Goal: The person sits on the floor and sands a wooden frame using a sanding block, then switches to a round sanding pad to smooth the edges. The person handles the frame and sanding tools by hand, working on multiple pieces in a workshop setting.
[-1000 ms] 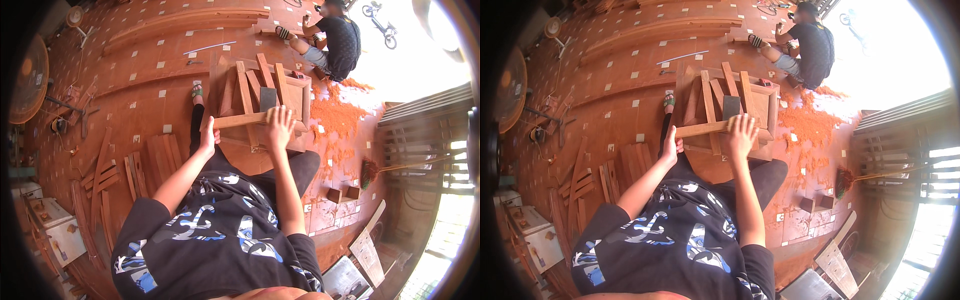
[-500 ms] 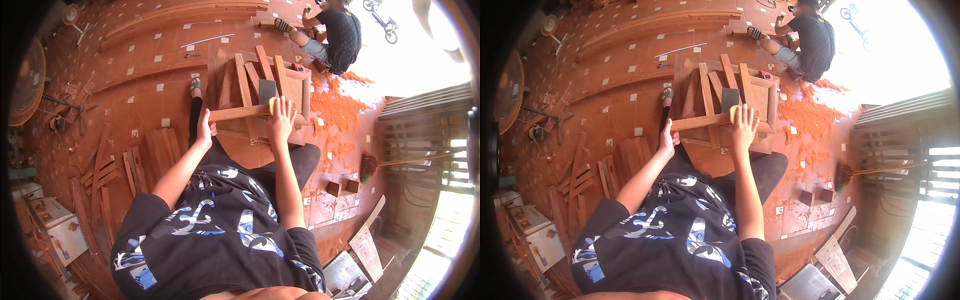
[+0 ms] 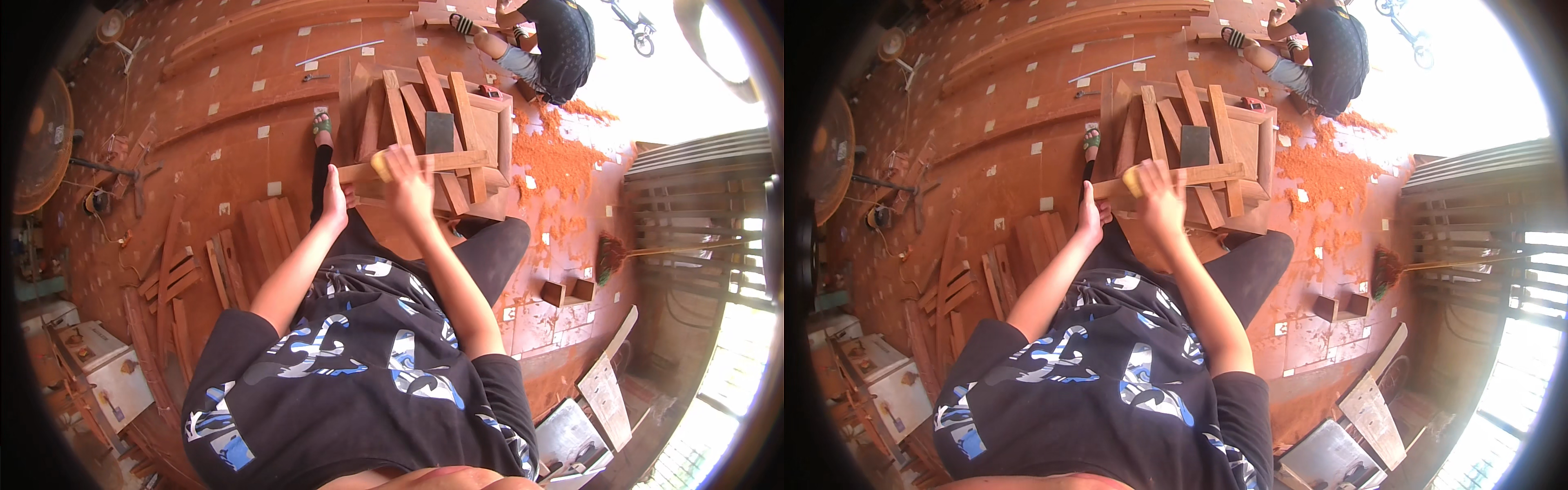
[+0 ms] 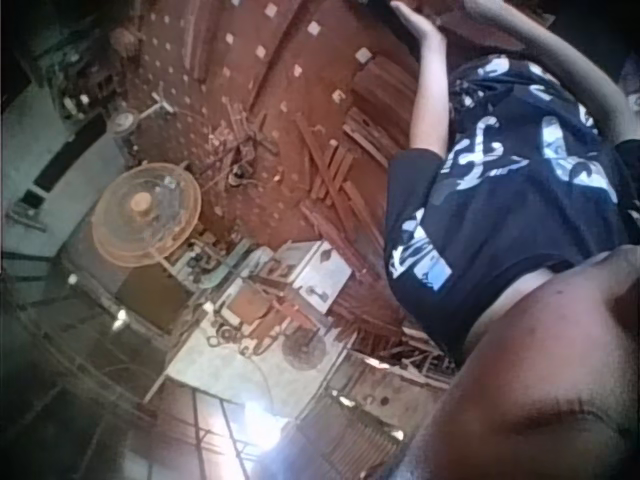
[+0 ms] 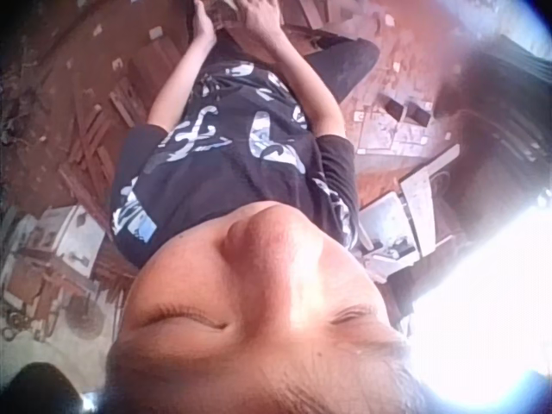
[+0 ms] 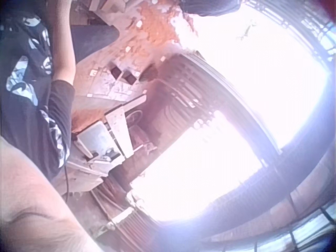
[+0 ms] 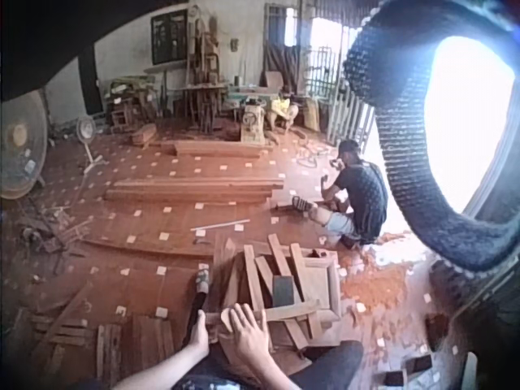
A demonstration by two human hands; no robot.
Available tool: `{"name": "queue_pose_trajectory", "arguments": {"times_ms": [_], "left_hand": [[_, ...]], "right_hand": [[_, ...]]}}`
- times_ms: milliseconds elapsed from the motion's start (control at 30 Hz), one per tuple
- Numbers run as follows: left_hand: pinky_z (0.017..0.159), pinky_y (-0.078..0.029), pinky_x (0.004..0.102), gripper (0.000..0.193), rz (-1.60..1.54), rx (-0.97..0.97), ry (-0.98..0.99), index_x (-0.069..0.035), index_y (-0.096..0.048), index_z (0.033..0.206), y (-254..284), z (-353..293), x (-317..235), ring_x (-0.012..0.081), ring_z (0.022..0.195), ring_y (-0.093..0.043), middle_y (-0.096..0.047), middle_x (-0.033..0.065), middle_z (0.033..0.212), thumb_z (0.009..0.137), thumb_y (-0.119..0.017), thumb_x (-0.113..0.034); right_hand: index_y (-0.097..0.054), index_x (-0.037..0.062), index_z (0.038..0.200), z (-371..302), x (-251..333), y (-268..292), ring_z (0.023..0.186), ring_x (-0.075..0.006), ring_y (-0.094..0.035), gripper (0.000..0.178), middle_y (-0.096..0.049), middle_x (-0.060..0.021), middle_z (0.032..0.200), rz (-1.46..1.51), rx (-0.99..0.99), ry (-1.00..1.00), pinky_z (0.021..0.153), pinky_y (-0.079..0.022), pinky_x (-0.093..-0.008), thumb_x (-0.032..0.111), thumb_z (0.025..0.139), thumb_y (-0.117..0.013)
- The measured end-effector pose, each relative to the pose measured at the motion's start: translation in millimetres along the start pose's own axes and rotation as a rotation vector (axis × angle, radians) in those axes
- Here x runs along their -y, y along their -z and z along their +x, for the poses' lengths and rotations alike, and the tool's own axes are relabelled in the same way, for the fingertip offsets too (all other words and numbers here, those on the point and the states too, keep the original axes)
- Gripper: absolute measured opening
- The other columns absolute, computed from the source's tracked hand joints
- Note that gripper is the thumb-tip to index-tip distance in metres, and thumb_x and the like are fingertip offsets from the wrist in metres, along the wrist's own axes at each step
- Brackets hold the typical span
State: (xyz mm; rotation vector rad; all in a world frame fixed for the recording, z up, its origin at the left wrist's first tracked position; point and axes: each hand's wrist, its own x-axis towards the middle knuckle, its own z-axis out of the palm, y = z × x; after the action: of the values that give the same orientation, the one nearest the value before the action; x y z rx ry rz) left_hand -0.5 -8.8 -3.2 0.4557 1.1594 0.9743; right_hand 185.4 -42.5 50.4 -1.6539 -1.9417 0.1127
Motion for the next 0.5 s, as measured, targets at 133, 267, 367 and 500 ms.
{"name": "queue_pose_trajectory", "arguments": {"times_ms": [133,267,367,500], "left_hand": [[0.044,-0.023,0.0235,0.058,0.013,-0.025,-0.015,-0.019,-0.046,0.085,-8.9,-0.4,1.6,0.0051,0.046,-0.03,-0.035,-0.0073,0.06,0.101,-0.04,-0.074],[0.047,-0.027,0.0235,0.061,-0.02,0.04,-0.028,-0.017,-0.046,0.086,-9.9,1.5,7.5,0.0059,0.047,-0.034,-0.037,-0.0062,0.06,0.101,-0.037,-0.075],[0.046,-0.028,0.025,0.059,-0.071,0.109,0.037,-0.016,-0.047,0.087,0.1,11.9,12.9,0.007,0.047,-0.035,-0.04,-0.0049,0.06,0.103,-0.037,-0.072],[0.045,-0.026,0.0255,0.057,-0.042,0.088,-0.068,-0.017,-0.049,0.086,-1.5,5.6,10.2,0.0075,0.046,-0.036,-0.042,-0.0046,0.059,0.104,-0.038,-0.07]], "right_hand": [[-0.059,0.0123,0.144,-10.3,-83.7,29.4,0.151,-0.0311,-0.038,0.065,-0.052,-0.0073,0.156,-0.354,-0.148,-0.313,0.124,-0.013,-0.0646,0.013,0.079,-0.069],[-0.059,0.008,0.141,-9.7,-74.4,14.1,0.147,-0.0377,-0.041,0.056,-0.055,-0.0134,0.151,-0.43,-0.166,-0.321,0.124,-0.019,-0.0621,0.015,0.085,-0.061],[-0.057,0.0009,0.14,-1.6,-4.8,-21.3,0.144,-0.0378,-0.045,0.055,-0.057,-0.0191,0.145,-0.172,-0.124,-0.053,0.124,-0.025,-0.0567,0.017,0.087,-0.061],[-0.058,0.0011,0.139,1.7,40.6,-26.7,0.145,-0.0334,-0.046,0.054,-0.055,-0.0174,0.149,0.052,0.082,0.156,0.125,-0.027,-0.05,0.016,0.087,-0.061]]}}
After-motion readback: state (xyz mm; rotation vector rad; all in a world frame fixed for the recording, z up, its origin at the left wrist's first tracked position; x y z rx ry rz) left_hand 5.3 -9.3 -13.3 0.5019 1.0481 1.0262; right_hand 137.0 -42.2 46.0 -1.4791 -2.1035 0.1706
